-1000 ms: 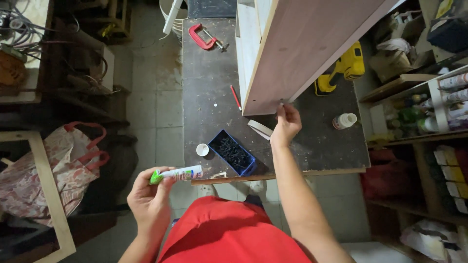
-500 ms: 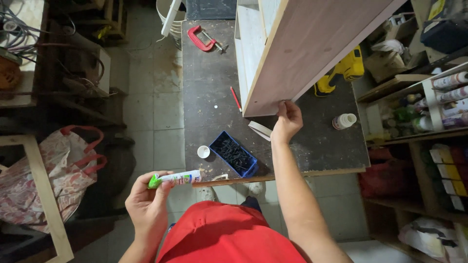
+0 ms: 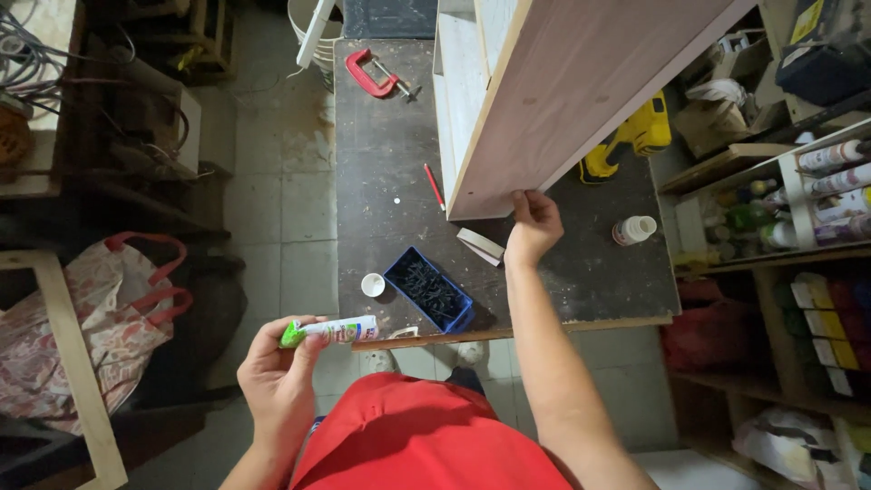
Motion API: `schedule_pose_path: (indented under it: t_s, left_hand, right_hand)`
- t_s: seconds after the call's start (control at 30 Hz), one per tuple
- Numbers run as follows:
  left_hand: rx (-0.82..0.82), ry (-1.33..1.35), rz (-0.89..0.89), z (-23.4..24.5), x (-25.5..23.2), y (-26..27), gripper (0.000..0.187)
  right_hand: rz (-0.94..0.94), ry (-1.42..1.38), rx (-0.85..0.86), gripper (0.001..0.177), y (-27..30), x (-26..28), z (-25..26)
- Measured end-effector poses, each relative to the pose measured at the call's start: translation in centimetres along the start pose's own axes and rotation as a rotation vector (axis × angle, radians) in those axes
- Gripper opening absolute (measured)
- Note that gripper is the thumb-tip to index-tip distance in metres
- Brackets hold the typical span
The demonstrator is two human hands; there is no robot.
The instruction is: Applying wood filler to pre-drilled holes on a wooden shelf and smoothing it with fingers.
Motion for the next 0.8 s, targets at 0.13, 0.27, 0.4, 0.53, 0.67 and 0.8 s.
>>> schedule_pose_path:
  t_s: [0.13,0.27,0.4,0.53,0.67,0.8]
  left_hand:
    - [-0.014,0.01,0.021,-0.5,-0.2,0.1,0.014]
    - [-0.011,0.016,0.005,-1.4,-0.3,0.3,0.015]
    - [-0.023,0.052,0.033,-2.2,0.1,0.5,0.014]
    - [-0.031,0.025,0.011,-3.0,-0.1,0.8,0.016]
    - [-0.049,0.013,0.029,-3.7,-0.1,1.0,0.018]
    - [-0.065,0.015,0.041,-4.4,-0.4,1.0,0.018]
  right_hand:
    - [-0.05,0.012,0.003,0.015,-0.3,-0.1,0.2]
    - [-0.044,-0.019,0.072,0.013,-0.5,-0.6,0.5]
    - [-0.053,-0.024,0.122,0.011,-0.8,-0.2,0.6]
    - [-0.101,-0.031,0.096,0.012,-1.2,-0.8,0.8]
    - [-0.098,-0.053,0.124,0.01,-1.2,0.1,0.6]
    - [-0.089,-0.016,0.135,0.009,-1.3,0.9,0.3]
Point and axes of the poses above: each hand's wrist, its own y-axis away from the middle knuckle, its own z-axis out of the back of the hand, x = y × z, the point moved 6 cm from there along -y, towards the middle knuckle, and after that the axes turned 10 degrees about z, right-handed, at the moved point
